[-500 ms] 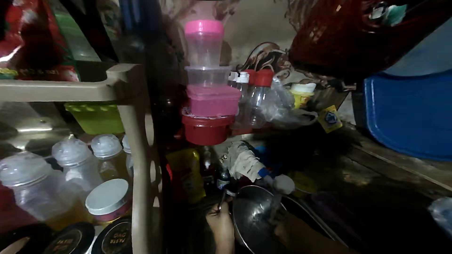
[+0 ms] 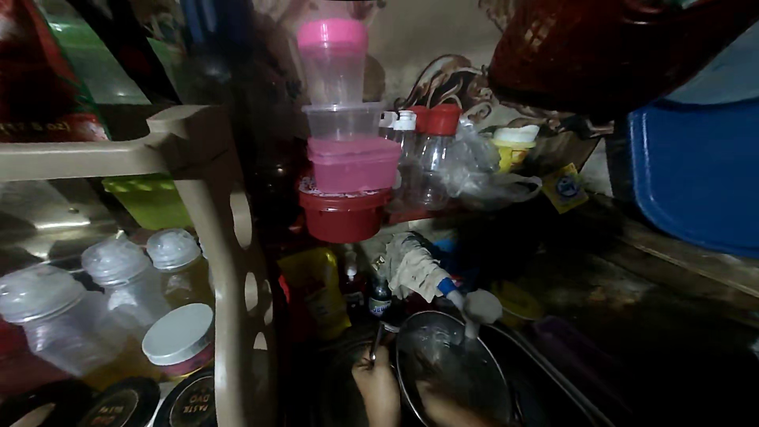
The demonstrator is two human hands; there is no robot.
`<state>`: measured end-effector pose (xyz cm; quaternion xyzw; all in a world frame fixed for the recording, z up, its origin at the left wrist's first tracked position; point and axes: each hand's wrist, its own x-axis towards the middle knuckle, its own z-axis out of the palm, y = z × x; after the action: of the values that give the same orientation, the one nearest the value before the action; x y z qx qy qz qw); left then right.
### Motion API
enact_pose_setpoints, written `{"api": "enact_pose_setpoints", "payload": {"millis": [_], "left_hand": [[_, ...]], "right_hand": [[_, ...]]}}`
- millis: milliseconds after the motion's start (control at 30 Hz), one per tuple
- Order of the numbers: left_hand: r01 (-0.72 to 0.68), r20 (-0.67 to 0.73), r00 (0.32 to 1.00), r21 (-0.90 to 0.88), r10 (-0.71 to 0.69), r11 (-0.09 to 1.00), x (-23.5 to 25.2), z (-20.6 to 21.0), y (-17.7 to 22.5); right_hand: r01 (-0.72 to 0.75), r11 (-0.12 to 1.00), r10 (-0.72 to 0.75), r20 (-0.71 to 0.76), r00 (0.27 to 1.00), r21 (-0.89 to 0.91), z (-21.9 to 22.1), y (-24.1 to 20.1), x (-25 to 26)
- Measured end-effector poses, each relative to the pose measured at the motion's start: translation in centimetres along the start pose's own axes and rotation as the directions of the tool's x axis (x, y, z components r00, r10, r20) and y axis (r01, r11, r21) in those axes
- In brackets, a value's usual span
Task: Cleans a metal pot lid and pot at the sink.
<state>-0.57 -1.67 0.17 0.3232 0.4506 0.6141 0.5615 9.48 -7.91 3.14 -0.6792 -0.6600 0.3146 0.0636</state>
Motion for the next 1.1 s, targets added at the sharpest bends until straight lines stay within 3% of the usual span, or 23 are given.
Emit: {"api": "enact_pose_setpoints", "payload": {"millis": [133, 233, 300, 400, 467, 533, 633, 700, 800, 900, 967, 1033, 1100], "left_hand": [[-0.019, -0.007, 1.0, -0.028, 0.019, 0.999, -0.5, -0.3, -0.3], [-0.051, -0.042, 0.998, -0.075, 0.048, 0.996, -0.7, -0.2, -0.5], [-0.056, -0.08, 0.996, -0.084, 0.049, 0.995, -0.9, -0.1, -0.6], [-0.009, -0.127, 0.992, -0.078, -0.001, 0.997, -0.9, 0.1, -0.4], [0.017, -0.13, 0.991, -0.071, -0.026, 0.997, -0.8, 0.2, -0.3], [0.024, -0.115, 0.993, -0.079, -0.033, 0.997, -0.9, 0.2, -0.2], [0.049, -0.136, 0.989, -0.072, -0.059, 0.996, -1.1, -0.1, 0.0], [0.09, -0.164, 0.982, -0.042, -0.095, 0.995, -1.1, -0.5, -0.2], [0.091, -0.13, 0.987, -0.022, -0.093, 0.996, -0.9, -1.1, -1.0], [0.001, -0.127, 0.992, -0.053, -0.007, 0.999, -1.1, -0.3, -0.6], [-0.008, -0.119, 0.993, -0.048, 0.002, 0.999, -1.1, -0.3, -0.6], [0.028, -0.117, 0.993, -0.031, -0.032, 0.999, -1.3, -0.4, -0.5], [0.085, -0.115, 0.99, -0.022, -0.087, 0.996, -1.5, -0.9, -0.2]], "right_hand": [[-0.105, 0.948, 0.067, -0.134, 0.989, -0.3, -1.1, 1.5, 2.0], [-0.215, 0.907, 0.179, -0.131, 0.975, -0.362, -1.3, 3.6, 1.8], [-0.24, 0.9, 0.247, -0.027, 0.969, -0.364, -1.3, 3.6, 0.1], [-0.098, 0.942, 0.155, 0.156, 0.976, -0.322, -1.2, 3.5, -1.2], [-0.083, 0.98, 0.123, 0.229, 0.966, -0.179, -2.2, 1.1, -1.7], [-0.108, 0.991, 0.117, 0.11, 0.987, -0.084, -1.7, -0.6, -1.4], [-0.201, 0.974, 0.198, -0.042, 0.979, -0.108, -1.4, -0.8, 0.6], [-0.246, 0.956, 0.241, -0.05, 0.969, -0.157, -1.5, 1.4, 1.4], [-0.29, 0.952, 0.298, 0.075, 0.952, -0.102, -2.0, 2.3, 0.0], [-0.176, 0.981, 0.187, 0.147, 0.971, -0.087, -2.0, 0.8, -1.3], [-0.11, 0.993, 0.116, 0.11, 0.987, -0.051, -1.9, -1.2, -1.1], [-0.137, 0.99, 0.138, 0.009, 0.99, -0.038, -1.5, -3.1, -0.2], [-0.159, 0.979, 0.147, -0.1, 0.984, -0.127, -1.0, -3.3, 1.4]]}}
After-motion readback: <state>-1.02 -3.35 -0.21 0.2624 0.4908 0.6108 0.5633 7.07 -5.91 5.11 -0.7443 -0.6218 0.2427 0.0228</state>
